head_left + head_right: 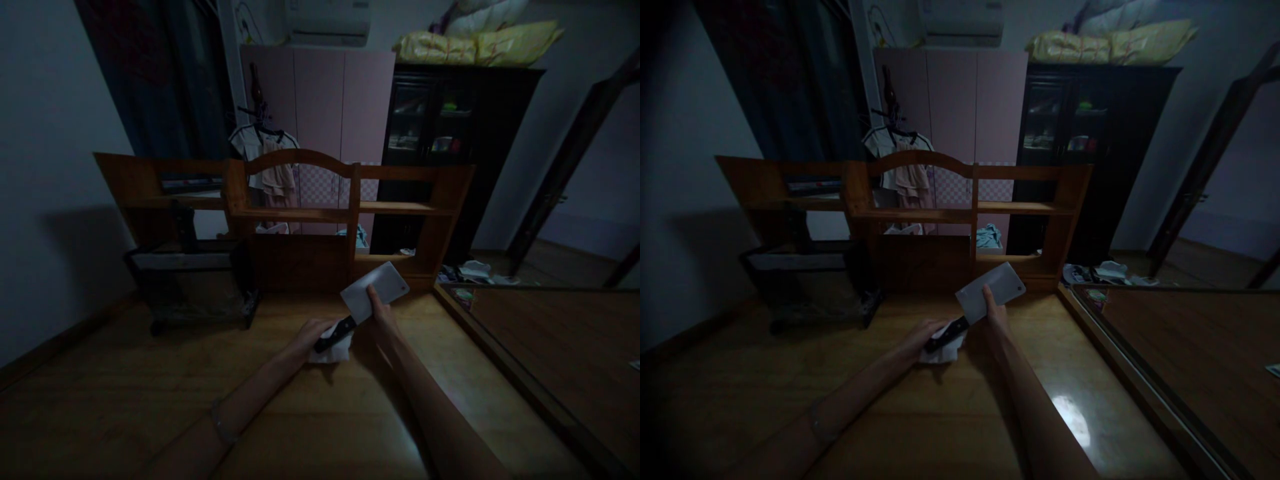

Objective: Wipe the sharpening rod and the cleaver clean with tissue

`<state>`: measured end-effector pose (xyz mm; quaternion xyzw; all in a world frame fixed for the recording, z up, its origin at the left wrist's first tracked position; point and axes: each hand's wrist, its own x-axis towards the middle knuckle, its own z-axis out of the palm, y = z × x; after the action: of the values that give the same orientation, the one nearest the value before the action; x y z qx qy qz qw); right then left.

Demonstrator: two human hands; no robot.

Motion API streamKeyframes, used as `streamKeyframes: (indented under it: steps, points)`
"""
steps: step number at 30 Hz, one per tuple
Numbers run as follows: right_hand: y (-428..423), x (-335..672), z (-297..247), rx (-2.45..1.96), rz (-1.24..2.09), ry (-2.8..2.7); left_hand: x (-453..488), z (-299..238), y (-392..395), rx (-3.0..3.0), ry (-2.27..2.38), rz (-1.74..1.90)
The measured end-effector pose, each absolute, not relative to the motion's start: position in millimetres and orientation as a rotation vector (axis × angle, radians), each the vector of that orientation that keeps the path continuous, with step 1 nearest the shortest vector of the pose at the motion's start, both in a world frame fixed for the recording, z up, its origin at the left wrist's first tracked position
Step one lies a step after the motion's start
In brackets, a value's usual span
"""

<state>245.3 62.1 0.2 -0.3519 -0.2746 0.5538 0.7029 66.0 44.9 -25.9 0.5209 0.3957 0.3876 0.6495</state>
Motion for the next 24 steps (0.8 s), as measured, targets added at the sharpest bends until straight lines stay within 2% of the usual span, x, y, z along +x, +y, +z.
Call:
streamKeyframes:
  steps: [7,18,24]
  points:
    - [56.8,240.5,5.0,-0.774,1.263,-0.712,75.5,-0.6,21.0,0.886,0.566,0.663]
    - [58.7,244.2,-0.1,-0.813,1.270,-0.730,69.4,2.3,21.9,0.763,0.385,0.448]
    - [62.7,248.5,-5.0,-0.845,1.249,-0.736,69.6,-0.8,25.5,0.794,0.368,0.457]
